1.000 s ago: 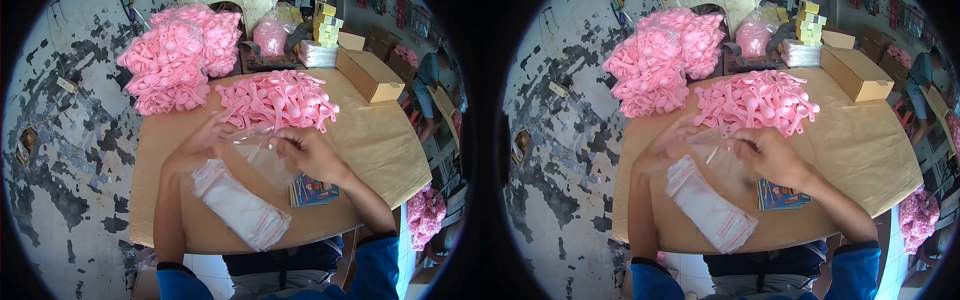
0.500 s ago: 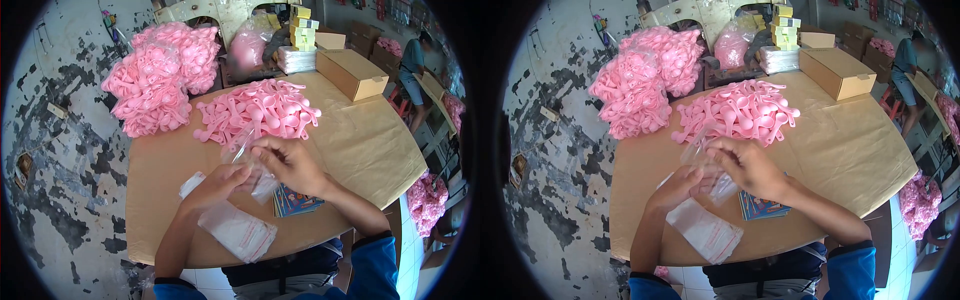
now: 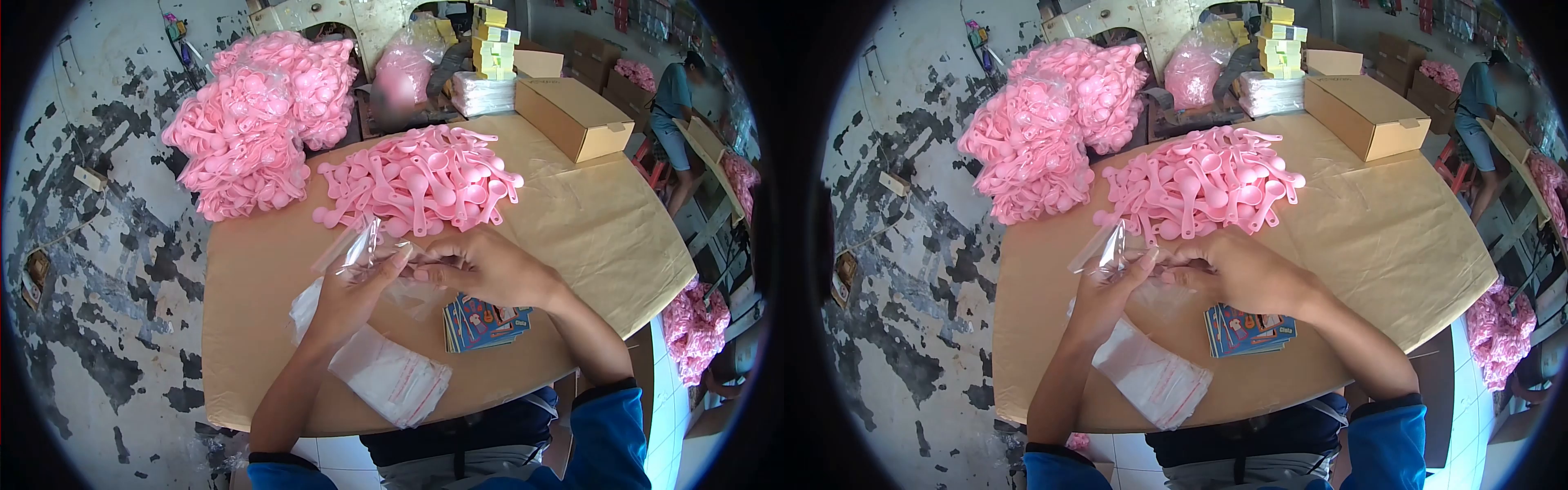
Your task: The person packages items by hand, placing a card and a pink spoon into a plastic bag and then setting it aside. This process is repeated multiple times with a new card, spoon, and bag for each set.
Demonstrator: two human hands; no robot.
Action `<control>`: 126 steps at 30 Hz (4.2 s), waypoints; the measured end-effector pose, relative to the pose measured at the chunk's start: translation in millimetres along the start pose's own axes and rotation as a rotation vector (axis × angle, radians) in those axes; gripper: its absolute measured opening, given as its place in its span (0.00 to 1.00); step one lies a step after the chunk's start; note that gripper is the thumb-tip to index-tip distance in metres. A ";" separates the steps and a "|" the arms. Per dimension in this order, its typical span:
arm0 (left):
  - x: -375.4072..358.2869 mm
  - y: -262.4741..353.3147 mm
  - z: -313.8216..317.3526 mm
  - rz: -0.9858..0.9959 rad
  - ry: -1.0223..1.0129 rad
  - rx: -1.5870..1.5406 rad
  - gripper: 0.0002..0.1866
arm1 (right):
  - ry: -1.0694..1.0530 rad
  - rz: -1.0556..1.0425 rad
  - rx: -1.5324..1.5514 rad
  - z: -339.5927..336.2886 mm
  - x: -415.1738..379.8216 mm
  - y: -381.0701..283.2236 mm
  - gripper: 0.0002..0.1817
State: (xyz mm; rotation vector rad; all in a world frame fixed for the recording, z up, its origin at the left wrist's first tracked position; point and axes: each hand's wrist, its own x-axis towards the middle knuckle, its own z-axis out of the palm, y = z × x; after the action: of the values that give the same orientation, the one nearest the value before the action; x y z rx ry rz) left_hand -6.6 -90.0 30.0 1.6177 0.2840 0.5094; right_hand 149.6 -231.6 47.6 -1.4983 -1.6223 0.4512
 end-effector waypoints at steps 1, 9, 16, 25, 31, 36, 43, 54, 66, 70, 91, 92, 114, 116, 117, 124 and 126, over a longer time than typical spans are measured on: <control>-0.4 1.0 -0.3 -0.015 0.012 -0.015 0.16 | -0.032 0.034 -0.027 -4.1 -0.7 0.1 0.10; 1.4 -5.9 -2.1 -0.073 0.058 -0.179 0.16 | -0.128 -0.005 -0.415 -50.2 -18.4 1.1 0.17; 3.9 -3.9 -0.8 -0.075 0.111 -0.223 0.18 | -0.456 0.338 -0.325 -59.5 -22.9 23.9 0.22; 3.4 -4.6 -1.3 -0.145 0.127 -0.245 0.22 | -0.358 0.245 -0.342 -60.2 -27.1 38.2 0.15; 4.7 -12.1 -3.8 -0.112 0.123 -0.425 0.24 | -0.134 0.313 -0.105 -64.5 -18.0 17.5 0.11; 8.6 -16.3 -10.6 -0.069 0.177 -0.516 0.23 | 0.092 0.324 0.177 -36.8 -3.0 20.6 0.10; 5.2 -8.7 0.7 -0.031 0.230 -0.540 0.27 | 0.100 0.232 0.280 1.9 3.2 22.9 0.09; 1.6 -17.4 2.1 -0.003 0.113 -0.369 0.16 | 0.046 0.269 0.387 12.8 1.2 16.9 0.13; -1.0 -1.7 8.4 0.156 -0.061 -0.560 0.30 | 0.089 0.400 0.365 17.6 2.0 -12.2 0.16; -2.3 -0.5 8.9 0.197 -0.064 -0.508 0.29 | 0.268 0.200 0.571 38.0 5.8 5.1 0.15; 7.3 -18.0 -10.1 0.345 0.244 -0.377 0.23 | 0.332 0.191 0.452 -33.5 2.4 35.0 0.11; 9.2 -17.7 -11.3 0.330 0.265 -0.444 0.22 | 0.401 0.163 0.394 -48.7 5.1 58.4 0.11; 17.8 -25.5 -17.3 0.230 0.295 -0.641 0.24 | 0.310 0.284 -0.274 -100.8 -16.4 75.2 0.11; 18.1 -26.6 -20.0 0.202 0.297 -0.658 0.24 | 0.144 0.178 -0.090 -94.7 -24.6 57.3 0.11; 18.7 -26.4 -20.8 0.190 0.295 -0.666 0.24 | 0.109 0.173 -0.005 -87.4 -22.7 44.0 0.10; 16.9 -27.8 -18.8 0.205 0.154 -0.706 0.23 | 0.017 0.094 -0.019 -49.5 -12.4 20.1 0.11; 16.6 -31.6 -16.8 0.232 0.104 -0.647 0.24 | 0.018 0.086 -0.022 -38.2 -9.6 17.5 0.12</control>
State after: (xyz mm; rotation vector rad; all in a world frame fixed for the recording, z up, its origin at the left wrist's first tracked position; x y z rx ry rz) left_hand 3.3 -63.8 2.3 0.9965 -0.0029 0.7731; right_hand 189.3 -247.5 52.8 -1.5885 -1.5578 0.4673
